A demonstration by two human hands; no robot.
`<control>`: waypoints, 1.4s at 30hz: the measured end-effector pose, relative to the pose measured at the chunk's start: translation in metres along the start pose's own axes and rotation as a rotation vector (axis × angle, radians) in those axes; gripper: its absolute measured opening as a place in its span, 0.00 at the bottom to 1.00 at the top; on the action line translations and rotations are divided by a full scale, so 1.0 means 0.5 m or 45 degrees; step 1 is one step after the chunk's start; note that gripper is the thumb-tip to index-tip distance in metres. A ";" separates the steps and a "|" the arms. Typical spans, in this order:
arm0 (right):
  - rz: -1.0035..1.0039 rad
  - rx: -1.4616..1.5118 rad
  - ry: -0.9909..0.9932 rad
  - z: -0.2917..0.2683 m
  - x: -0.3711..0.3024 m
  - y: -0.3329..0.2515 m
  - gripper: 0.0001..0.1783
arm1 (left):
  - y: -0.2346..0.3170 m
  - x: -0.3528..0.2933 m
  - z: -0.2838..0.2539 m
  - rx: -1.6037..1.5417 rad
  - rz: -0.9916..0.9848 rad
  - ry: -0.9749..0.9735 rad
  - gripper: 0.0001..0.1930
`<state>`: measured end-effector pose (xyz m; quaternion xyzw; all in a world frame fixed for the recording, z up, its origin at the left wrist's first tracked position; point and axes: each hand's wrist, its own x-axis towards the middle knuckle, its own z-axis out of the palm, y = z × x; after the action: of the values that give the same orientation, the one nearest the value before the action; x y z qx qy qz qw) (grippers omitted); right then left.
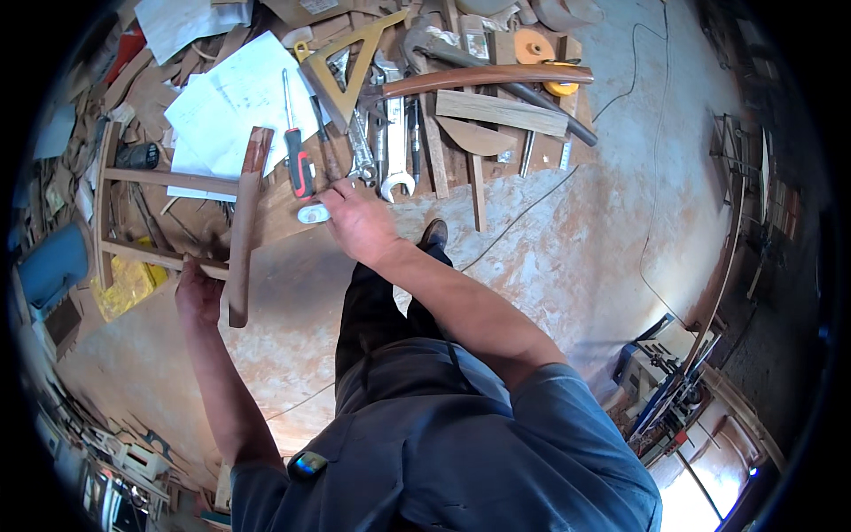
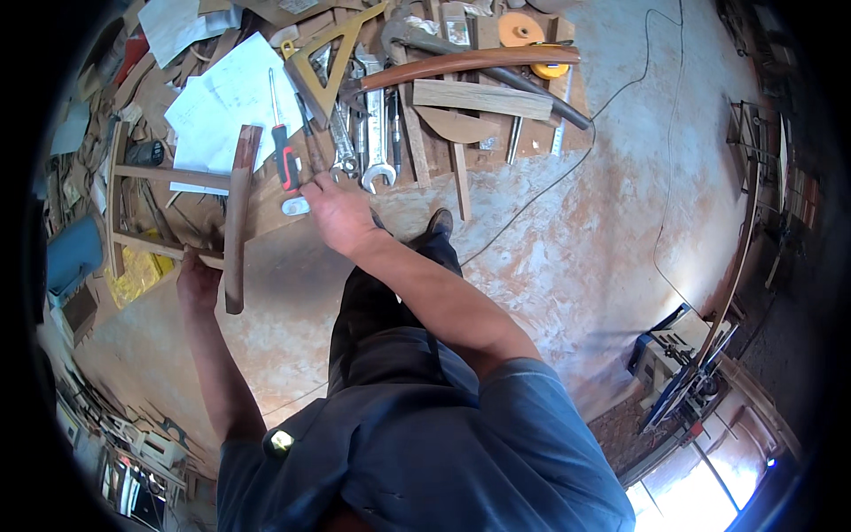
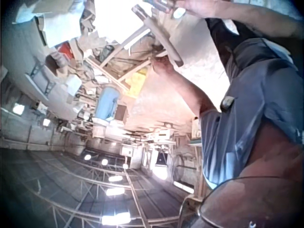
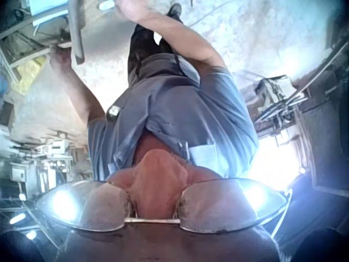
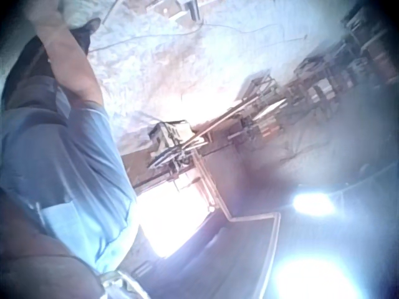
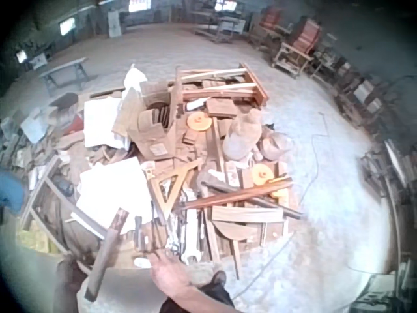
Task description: The person assembles a wooden chair frame by applying glue to the joints and inserting dowels. They use a power sander to smooth the glued areas and a table saw to cut wooden pieces to size. The person works in a workshop environment, handling various tools and wooden components.
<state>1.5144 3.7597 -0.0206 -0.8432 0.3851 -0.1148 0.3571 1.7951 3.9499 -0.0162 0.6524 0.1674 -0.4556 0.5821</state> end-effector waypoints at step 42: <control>0.120 -0.139 0.238 -0.281 -0.064 0.222 0.04 | -0.097 -0.400 0.099 -0.210 0.237 0.339 0.09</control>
<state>1.3637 3.6612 0.0062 -0.8280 0.4614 -0.1549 0.2783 1.6331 3.9799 0.1167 0.6696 0.2188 -0.2941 0.6459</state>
